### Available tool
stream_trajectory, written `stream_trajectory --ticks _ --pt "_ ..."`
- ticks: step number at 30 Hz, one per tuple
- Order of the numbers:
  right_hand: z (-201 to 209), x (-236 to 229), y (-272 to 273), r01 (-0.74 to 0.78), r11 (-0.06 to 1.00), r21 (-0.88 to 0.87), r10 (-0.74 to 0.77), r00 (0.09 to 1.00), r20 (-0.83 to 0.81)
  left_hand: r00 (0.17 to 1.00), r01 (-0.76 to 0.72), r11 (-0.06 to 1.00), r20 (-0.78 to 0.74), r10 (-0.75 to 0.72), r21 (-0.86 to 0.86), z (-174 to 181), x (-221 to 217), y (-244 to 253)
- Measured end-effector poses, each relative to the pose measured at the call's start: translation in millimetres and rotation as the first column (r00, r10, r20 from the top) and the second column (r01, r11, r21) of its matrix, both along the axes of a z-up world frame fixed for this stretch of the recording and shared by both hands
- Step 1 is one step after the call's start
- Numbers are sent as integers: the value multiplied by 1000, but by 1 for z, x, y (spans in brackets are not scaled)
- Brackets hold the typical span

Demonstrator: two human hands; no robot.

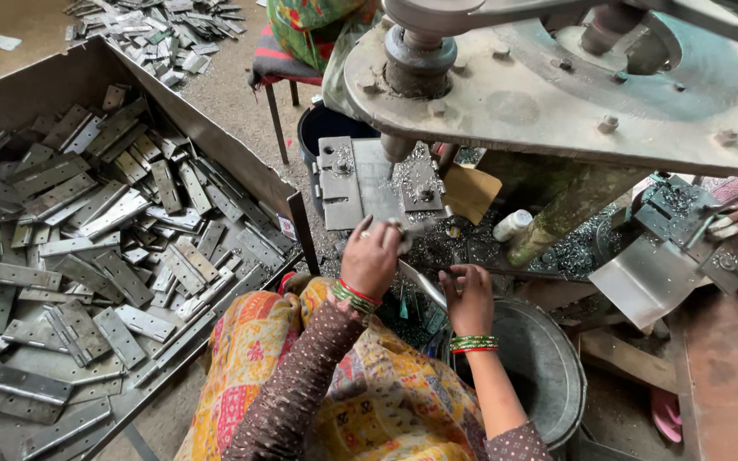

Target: The person sits on the floor and repeatedly picks up metal plates from a bin, places them into a press machine, and operates the lever to process them. The person then removes the processed plates and returns them to the bin.

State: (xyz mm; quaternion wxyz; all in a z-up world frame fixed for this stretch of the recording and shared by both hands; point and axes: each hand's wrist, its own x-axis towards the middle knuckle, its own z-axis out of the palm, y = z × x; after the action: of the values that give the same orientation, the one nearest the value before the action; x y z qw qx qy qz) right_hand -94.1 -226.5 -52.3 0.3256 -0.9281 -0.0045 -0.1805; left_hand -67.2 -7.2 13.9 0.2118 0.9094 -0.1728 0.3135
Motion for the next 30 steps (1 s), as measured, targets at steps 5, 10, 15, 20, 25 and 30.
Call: stream_trajectory --ticks 5,10,15,20,25,30 --pt "0 -1 -1 -11 1000 -10 11 1000 4 941 -211 974 286 180 82 -1 25 10" --pt "-1 -3 0 -1 1000 -17 1 1000 -25 951 -234 909 -113 288 344 -33 56 12" --pt "-7 -2 -2 -9 995 -100 10 1000 10 902 -285 912 -239 359 294 -43 62 42" --pt "-11 -2 -1 -22 998 -66 19 999 -46 831 -373 857 -284 479 356 -24 61 69" --pt "-10 -2 -2 -5 996 -91 0 998 -57 878 -270 902 -297 374 337 -27 43 45" --pt "-8 -4 2 -1 990 -142 -15 994 -111 946 -169 934 -214 244 316 -44 32 13"
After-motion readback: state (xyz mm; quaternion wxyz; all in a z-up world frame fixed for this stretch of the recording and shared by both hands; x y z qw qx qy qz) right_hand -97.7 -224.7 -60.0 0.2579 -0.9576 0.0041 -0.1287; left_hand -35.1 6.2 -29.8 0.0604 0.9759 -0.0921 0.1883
